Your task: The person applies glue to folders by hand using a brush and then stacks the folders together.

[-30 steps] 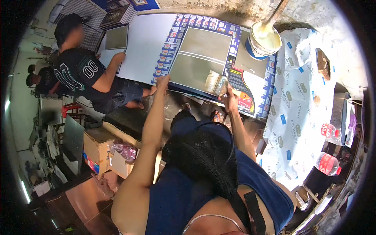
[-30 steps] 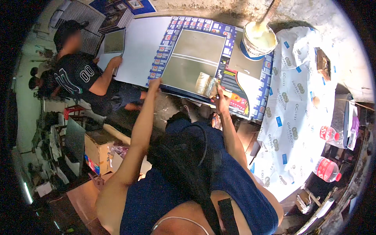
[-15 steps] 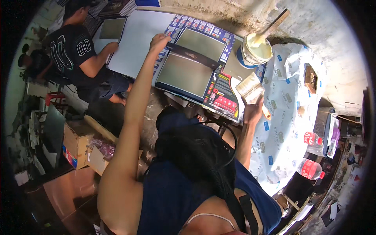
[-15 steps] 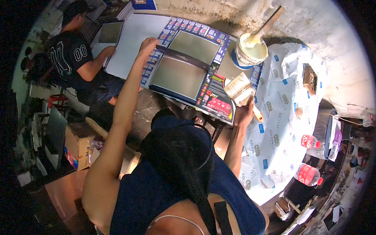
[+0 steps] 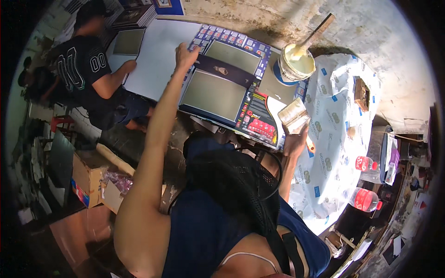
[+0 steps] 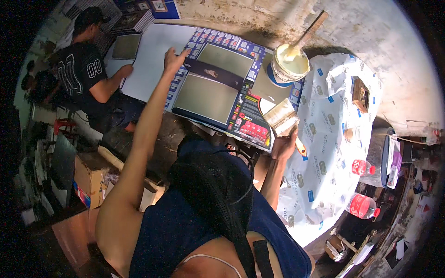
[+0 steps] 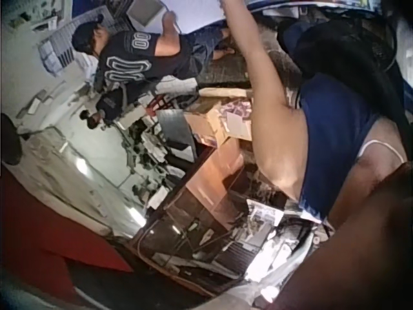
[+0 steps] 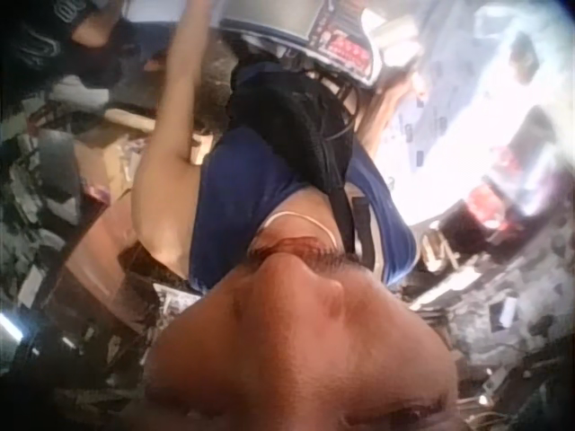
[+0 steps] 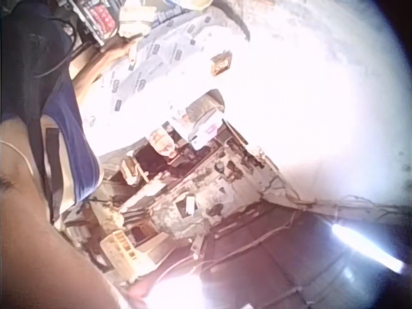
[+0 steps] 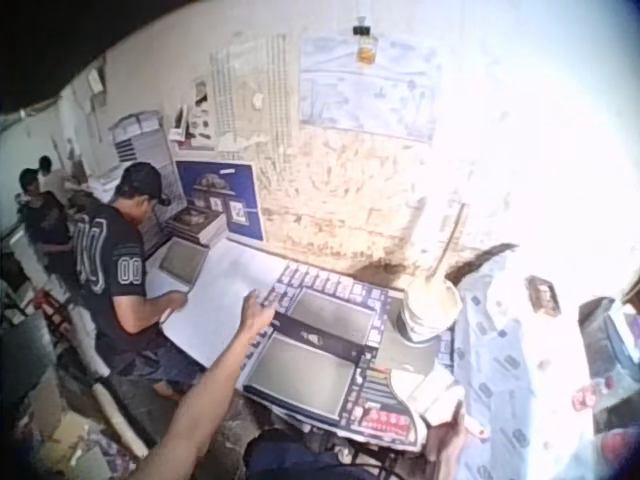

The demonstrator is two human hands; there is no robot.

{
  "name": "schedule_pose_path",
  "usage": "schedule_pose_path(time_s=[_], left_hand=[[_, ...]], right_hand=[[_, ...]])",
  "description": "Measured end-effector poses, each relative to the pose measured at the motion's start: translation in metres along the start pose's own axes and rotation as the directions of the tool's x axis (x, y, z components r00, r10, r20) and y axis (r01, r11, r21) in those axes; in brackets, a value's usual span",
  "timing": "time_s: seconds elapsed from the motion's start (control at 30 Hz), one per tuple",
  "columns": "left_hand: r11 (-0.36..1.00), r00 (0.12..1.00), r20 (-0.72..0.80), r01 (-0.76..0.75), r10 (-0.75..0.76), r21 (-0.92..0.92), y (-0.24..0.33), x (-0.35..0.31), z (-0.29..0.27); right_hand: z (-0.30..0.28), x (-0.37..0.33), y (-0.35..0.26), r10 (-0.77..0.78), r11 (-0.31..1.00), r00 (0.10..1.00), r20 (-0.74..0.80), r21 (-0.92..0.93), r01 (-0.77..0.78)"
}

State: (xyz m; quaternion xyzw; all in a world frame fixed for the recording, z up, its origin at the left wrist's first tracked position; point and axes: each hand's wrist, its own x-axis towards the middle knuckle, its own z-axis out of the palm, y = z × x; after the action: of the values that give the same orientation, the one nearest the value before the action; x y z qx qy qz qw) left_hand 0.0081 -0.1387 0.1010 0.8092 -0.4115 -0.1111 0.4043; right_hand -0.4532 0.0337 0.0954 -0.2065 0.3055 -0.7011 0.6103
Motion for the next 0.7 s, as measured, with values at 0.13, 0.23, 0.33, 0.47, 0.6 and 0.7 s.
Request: schedule_pose_path(time_s=[0.13, 0.23, 0.33, 0.47, 0.6, 0.7], left_hand=[[0.472, 0.871, 0.062, 0.322, -0.487, -0.821, -0.034, -0.065, 0.014], [-0.138, 0.604, 0.485, 0.529, -0.633, -0.838, -0.054, -0.118, 0.021], [-0.045, 0.535, 0.459, 0.615, -0.710, -0.787, -0.064, -0.153, 0.024], [0.194, 0.504, 0.270, 0.689, -0.820, -0.698, -0.064, -0.165, 0.037], [0.533, 0.605, -0.028, 0.678, -0.796, -0.507, -0.060, -0.148, 0.051], [0.555, 0.636, -0.015, 0.661, -0.772, -0.505, -0.058, -0.117, 0.048]], right_hand=[[0.004, 0.015, 0.000, -0.008, 1.000, 1.000, 0.007, -0.006, 0.008], [0.006, 0.026, 0.000, -0.008, 0.999, 1.000, 0.025, -0.046, 0.009], [0.008, 0.031, 0.000, -0.012, 0.998, 0.999, 0.042, -0.058, 0.015], [0.008, 0.032, -0.002, 0.008, 0.998, 0.999, 0.033, -0.068, -0.006], [0.003, 0.028, -0.001, 0.023, 0.997, 0.995, 0.094, -0.072, -0.016], [0.000, 0.023, 0.004, 0.005, 0.999, 0.995, 0.101, -0.037, -0.001]])
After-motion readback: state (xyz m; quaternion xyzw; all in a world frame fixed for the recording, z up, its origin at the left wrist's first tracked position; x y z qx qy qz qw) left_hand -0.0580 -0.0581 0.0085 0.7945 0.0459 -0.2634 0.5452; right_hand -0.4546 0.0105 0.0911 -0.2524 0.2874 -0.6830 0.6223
